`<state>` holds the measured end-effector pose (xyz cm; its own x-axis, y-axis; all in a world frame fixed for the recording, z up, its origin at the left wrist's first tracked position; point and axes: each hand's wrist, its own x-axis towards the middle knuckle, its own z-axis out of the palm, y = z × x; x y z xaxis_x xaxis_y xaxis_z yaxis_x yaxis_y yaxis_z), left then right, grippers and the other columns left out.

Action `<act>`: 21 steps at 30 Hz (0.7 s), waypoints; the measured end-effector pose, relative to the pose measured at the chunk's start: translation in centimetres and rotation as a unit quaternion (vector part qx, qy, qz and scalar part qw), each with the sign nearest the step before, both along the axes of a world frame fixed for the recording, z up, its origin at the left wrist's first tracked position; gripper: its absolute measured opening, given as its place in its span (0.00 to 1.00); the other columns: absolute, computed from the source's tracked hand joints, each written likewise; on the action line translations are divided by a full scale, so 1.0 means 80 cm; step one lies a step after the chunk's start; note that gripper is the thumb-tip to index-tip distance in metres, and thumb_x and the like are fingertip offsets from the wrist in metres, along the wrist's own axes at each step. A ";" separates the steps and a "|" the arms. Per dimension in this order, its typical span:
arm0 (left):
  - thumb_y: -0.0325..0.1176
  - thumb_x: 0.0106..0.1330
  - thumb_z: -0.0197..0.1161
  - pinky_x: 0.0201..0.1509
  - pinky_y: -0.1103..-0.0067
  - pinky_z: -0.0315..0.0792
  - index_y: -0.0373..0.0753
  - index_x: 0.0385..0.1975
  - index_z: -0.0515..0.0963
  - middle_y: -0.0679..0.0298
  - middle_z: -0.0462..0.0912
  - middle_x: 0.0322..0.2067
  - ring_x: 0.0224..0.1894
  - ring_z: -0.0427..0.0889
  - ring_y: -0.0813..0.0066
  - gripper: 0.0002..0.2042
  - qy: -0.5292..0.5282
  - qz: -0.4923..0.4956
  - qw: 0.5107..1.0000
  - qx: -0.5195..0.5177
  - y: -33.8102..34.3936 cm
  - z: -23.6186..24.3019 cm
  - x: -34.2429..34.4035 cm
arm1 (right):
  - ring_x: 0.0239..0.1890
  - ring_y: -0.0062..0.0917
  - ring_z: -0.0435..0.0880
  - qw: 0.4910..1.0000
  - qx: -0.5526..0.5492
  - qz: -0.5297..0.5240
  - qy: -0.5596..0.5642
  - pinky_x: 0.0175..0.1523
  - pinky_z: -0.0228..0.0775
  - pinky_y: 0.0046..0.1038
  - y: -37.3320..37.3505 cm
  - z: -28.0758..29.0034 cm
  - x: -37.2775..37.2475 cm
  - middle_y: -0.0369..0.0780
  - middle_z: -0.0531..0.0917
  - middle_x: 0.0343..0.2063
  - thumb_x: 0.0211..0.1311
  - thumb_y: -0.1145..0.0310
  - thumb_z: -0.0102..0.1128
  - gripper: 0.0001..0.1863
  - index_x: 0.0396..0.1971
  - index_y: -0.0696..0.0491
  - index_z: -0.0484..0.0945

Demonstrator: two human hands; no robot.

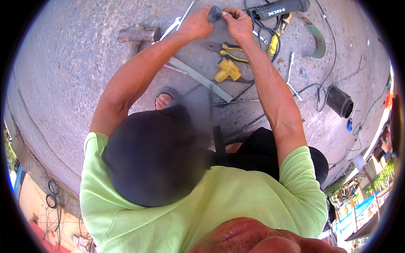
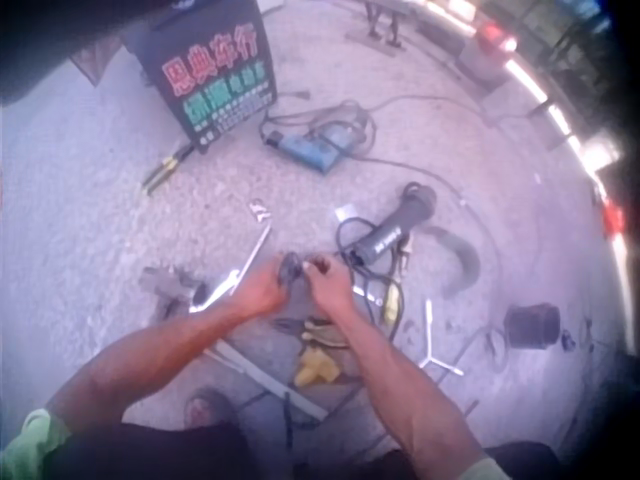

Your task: The person manipulates small metal components and brackets by hand, using a hammer and pliers to shape or align them while sitting outdoors.

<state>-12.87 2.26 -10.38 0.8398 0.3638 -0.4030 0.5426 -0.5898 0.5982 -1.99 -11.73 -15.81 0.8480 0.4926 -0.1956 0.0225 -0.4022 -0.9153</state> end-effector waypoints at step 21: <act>0.43 0.65 0.60 0.56 0.54 0.76 0.45 0.63 0.67 0.46 0.79 0.52 0.53 0.80 0.41 0.26 0.051 -0.078 0.983 0.156 -0.005 0.021 -0.018 | 0.44 0.39 0.85 0.975 -0.016 0.070 -0.211 0.51 0.76 0.37 0.005 0.022 -0.024 0.42 0.85 0.40 0.59 0.67 0.66 0.09 0.40 0.52 0.83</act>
